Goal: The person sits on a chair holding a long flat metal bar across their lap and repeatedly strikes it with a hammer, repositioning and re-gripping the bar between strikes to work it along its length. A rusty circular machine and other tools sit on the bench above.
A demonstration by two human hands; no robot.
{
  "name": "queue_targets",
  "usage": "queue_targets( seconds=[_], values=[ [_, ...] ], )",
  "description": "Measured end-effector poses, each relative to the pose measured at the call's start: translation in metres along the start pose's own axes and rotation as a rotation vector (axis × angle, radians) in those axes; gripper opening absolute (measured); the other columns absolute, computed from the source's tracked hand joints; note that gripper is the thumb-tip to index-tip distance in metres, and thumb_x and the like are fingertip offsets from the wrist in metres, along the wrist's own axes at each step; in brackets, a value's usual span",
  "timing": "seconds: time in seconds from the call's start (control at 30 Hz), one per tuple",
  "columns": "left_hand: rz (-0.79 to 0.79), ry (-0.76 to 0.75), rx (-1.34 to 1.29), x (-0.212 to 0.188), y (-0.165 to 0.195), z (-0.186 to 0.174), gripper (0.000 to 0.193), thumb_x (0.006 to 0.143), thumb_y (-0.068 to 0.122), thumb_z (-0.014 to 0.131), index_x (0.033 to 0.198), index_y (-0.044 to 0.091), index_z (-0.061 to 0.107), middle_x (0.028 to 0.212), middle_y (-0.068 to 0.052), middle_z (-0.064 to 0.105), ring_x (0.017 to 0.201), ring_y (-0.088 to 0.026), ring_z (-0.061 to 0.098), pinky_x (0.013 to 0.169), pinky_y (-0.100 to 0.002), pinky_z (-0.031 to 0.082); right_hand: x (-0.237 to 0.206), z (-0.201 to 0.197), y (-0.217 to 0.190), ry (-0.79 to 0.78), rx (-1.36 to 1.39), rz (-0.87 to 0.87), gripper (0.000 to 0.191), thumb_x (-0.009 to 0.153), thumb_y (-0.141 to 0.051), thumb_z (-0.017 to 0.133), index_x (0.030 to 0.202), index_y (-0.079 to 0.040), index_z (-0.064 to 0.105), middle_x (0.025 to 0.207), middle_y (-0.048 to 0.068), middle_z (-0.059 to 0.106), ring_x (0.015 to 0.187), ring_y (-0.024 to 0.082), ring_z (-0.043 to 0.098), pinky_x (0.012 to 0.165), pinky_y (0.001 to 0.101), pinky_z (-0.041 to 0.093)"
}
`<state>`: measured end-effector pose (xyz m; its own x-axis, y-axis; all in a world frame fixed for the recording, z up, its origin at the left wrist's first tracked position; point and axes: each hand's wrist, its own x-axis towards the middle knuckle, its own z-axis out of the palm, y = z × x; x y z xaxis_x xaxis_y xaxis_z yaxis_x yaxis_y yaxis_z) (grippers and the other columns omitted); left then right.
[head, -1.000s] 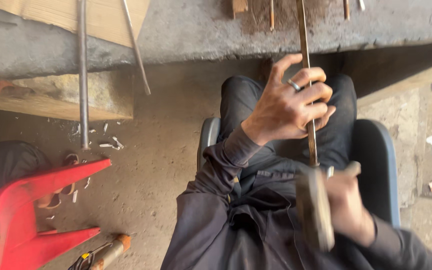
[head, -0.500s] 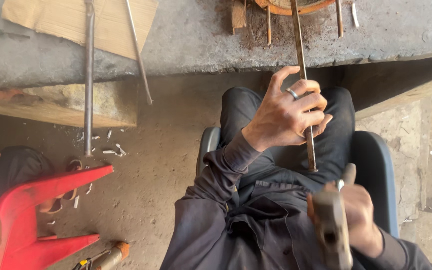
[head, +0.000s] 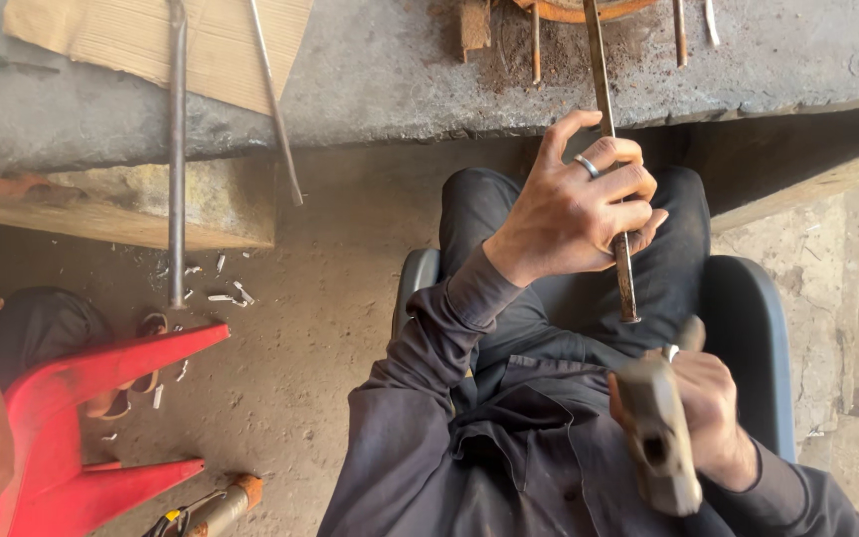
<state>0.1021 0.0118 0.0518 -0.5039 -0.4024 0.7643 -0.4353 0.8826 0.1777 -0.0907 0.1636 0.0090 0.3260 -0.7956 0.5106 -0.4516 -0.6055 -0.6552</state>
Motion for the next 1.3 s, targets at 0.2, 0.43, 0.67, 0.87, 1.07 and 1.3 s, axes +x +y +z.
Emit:
queue_targets(
  seconds=[0.2,0.43,0.67,0.87,1.07,1.3],
  values=[
    [0.009,-0.016,0.036,0.003,-0.005,0.003,0.025,0.093,0.025,0.078,0.072,0.016,0.068,0.092,0.007,0.065,0.108,-0.015,0.062,0.116,-0.054,0.032,0.006,-0.008,0.0,-0.07,0.191,0.112,0.014,0.067,-0.009,0.073,0.08,-0.007,0.07,0.065,0.0,0.066,0.054,0.013,0.068,0.051,0.0249,0.051],
    [0.016,-0.049,0.092,0.004,-0.011,0.002,0.021,0.094,0.026,0.079,0.077,0.016,0.07,0.094,0.006,0.065,0.112,-0.016,0.06,0.117,-0.056,0.03,-0.006,0.003,0.012,-0.146,0.269,0.405,0.016,0.07,-0.008,0.074,0.085,-0.004,0.072,0.066,0.001,0.069,0.052,0.016,0.069,0.05,0.0254,0.052],
    [0.038,-0.064,0.078,0.008,-0.013,0.0,0.022,0.092,0.024,0.081,0.076,0.015,0.069,0.095,0.006,0.065,0.113,-0.017,0.06,0.117,-0.058,0.03,0.009,-0.006,0.015,-0.111,0.164,0.091,0.025,0.062,-0.02,0.076,0.084,-0.008,0.073,0.067,0.002,0.068,0.057,0.02,0.067,0.053,0.03,0.052],
    [0.067,-0.093,0.098,0.015,-0.02,0.001,0.02,0.09,0.021,0.081,0.077,0.013,0.068,0.097,0.006,0.064,0.115,-0.018,0.06,0.118,-0.058,0.029,0.023,-0.004,0.016,-0.151,0.281,0.053,0.021,0.067,-0.016,0.075,0.085,-0.007,0.071,0.072,0.002,0.071,0.059,0.017,0.069,0.054,0.0304,0.052],
    [0.034,-0.101,0.091,0.015,-0.025,0.007,0.023,0.09,0.021,0.081,0.075,0.013,0.065,0.098,0.006,0.064,0.117,-0.018,0.058,0.119,-0.058,0.028,0.023,-0.001,0.025,-0.156,0.181,0.039,0.03,0.059,-0.015,0.076,0.087,-0.005,0.072,0.066,0.004,0.065,0.054,0.019,0.064,0.051,0.0336,0.049],
    [0.038,-0.104,0.105,0.016,-0.032,0.017,0.021,0.091,0.02,0.081,0.078,0.013,0.066,0.1,0.006,0.063,0.12,-0.018,0.057,0.119,-0.059,0.029,0.021,-0.001,0.04,-0.149,0.128,0.141,0.021,0.063,-0.015,0.077,0.081,-0.008,0.07,0.064,0.004,0.063,0.052,0.019,0.061,0.05,0.0339,0.046]
  ],
)
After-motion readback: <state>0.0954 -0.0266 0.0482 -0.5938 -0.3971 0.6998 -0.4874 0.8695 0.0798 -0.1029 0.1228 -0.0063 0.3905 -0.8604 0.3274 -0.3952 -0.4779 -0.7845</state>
